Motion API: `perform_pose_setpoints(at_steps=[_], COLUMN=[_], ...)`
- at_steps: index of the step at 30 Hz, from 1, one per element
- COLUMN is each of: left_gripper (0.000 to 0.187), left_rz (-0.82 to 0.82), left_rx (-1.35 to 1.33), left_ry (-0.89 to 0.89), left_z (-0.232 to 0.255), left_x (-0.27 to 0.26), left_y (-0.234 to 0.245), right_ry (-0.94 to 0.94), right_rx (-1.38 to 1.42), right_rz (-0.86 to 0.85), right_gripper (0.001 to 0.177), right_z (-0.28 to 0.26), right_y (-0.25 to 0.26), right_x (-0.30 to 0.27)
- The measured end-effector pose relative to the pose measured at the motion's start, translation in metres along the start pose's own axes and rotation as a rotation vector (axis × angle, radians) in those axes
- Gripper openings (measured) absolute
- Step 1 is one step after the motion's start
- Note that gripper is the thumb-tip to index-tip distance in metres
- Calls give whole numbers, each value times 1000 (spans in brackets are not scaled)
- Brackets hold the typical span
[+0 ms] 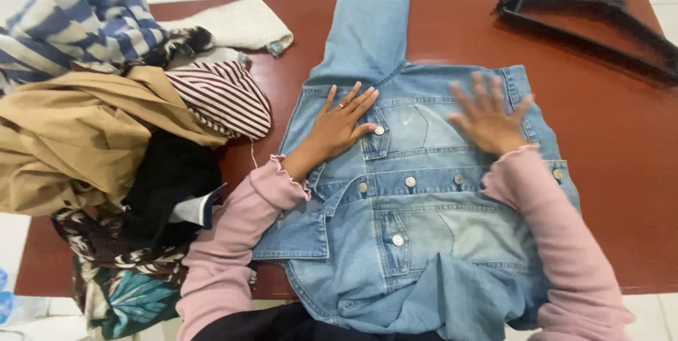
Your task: The person folds a light blue denim jacket on a reddish-brown table. They smooth the fabric, fold one sleeve inward, and then fold the jacket in half.
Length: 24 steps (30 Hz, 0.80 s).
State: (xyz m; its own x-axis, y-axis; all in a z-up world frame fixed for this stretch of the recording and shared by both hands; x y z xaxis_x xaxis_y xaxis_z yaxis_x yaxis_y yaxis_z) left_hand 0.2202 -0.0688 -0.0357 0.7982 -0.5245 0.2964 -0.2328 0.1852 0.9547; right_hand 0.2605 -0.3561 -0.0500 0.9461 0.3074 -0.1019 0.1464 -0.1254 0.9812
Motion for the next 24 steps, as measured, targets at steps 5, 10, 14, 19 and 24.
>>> perform_pose_setpoints(at_steps=[5,10,14,19,24], left_gripper=[72,68,67,67,67], left_rz=[5,23,44,42,36], left_rx=[25,46,46,39,49], left_ry=[38,34,27,31,27], left_z=[-1,0,-1,2,1], left_x=[0,1,1,0,3], left_y=[1,0,-2,3,3], right_ry=[-61,2,230,476,603], right_rx=[45,32,43,7,18], right_rz=[63,188,236,111,-32], right_gripper=[64,61,61,66,61], right_z=[49,40,-7,-128,-122], right_y=[-3,-1,2,4,4], right_x=[6,5,-4,-44,-45])
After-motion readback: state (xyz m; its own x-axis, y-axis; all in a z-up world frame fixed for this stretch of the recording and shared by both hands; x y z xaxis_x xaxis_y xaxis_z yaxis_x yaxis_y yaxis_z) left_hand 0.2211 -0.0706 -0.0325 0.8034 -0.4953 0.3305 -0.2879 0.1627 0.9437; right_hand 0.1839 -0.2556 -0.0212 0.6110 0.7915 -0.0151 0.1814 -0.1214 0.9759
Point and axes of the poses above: each hand's wrist, its own x-axis towards the middle knuckle, its own y-axis out of the back of the hand, z = x × y, the point moved 9 cm from there along x, towards the middle knuckle, and after that the axes turned 6 degrees about x, right-handed, at the moved point
